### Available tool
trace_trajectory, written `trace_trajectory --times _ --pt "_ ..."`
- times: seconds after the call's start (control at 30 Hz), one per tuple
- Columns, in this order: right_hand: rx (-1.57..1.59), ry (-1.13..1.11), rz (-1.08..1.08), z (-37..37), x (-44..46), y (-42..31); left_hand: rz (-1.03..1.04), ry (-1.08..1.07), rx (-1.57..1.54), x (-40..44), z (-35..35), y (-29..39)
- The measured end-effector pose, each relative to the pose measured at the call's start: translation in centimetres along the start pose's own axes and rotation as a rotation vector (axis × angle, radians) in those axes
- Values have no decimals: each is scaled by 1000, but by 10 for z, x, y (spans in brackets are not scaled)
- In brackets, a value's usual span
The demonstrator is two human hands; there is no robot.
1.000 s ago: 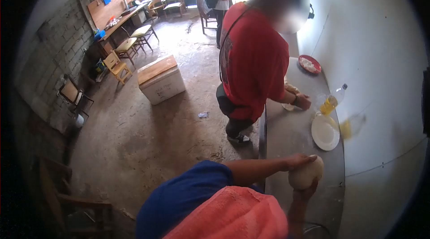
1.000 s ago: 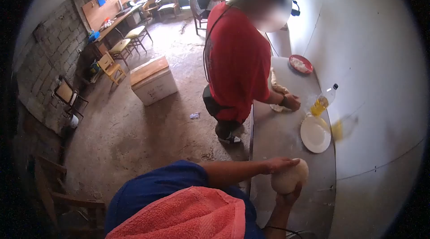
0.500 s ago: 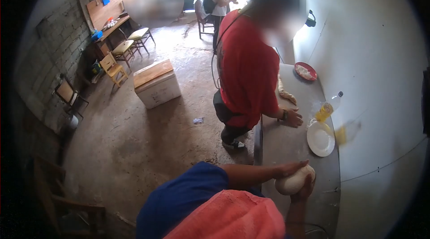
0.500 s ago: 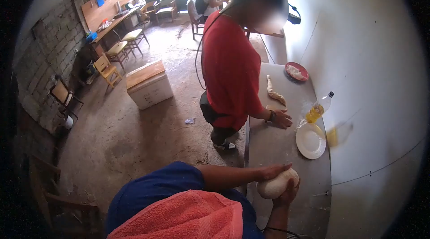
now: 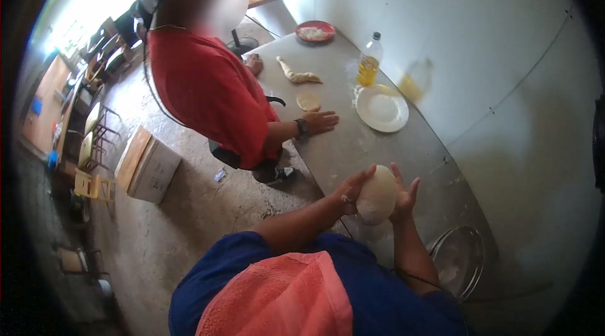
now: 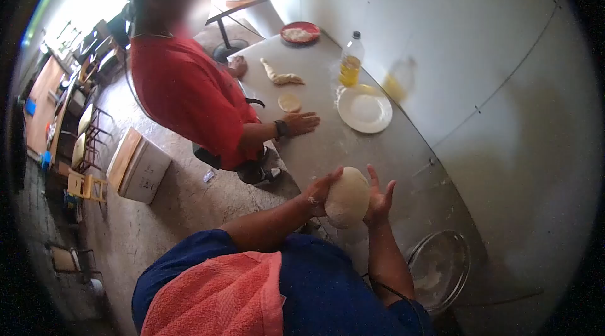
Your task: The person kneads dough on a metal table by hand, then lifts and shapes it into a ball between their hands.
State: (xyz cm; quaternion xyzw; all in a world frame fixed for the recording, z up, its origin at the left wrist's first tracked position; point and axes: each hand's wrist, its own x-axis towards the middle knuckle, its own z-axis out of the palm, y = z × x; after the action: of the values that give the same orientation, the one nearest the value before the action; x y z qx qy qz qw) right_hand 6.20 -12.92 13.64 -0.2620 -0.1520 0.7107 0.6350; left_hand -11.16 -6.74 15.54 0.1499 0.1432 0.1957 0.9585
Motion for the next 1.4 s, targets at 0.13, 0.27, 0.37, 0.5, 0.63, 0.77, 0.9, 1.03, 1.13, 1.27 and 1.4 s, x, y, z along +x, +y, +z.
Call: trace_trajectory --times 0.13,0.27,0.37,0.5,0.63,0.77,0.9,1.03,1.13,1.27,1.4 --pt "-4 71 -51 -30 -15 11 52 -45 -182 -6 17 5" --pt "53 101 41 -55 -16 37 -46 52 89 25 -26 -6" --pt "28 199 -110 -45 -15 37 -60 160 522 14 -36 14" --pt "-68 264 -223 -41 -11 25 -197 149 462 -4 -92 21" --pt "-195 304 -252 -20 10 21 -128 236 560 -4 -108 17" --pt "-179 314 -250 -15 39 14 -77 402 380 -5 -114 46" --pt "-471 293 -40 -100 83 2 30 621 773 -11 -149 67" --pt "-1846 353 264 -145 103 2 87 578 1216 1 -207 65" --pt "-1933 564 266 -107 80 2 21 597 1327 14 -184 66" --pt "-1912 782 -196 -101 71 -32 23 550 1557 47 -158 63" --pt "-1808 621 -486 -124 81 -17 197 488 1710 99 -133 41"
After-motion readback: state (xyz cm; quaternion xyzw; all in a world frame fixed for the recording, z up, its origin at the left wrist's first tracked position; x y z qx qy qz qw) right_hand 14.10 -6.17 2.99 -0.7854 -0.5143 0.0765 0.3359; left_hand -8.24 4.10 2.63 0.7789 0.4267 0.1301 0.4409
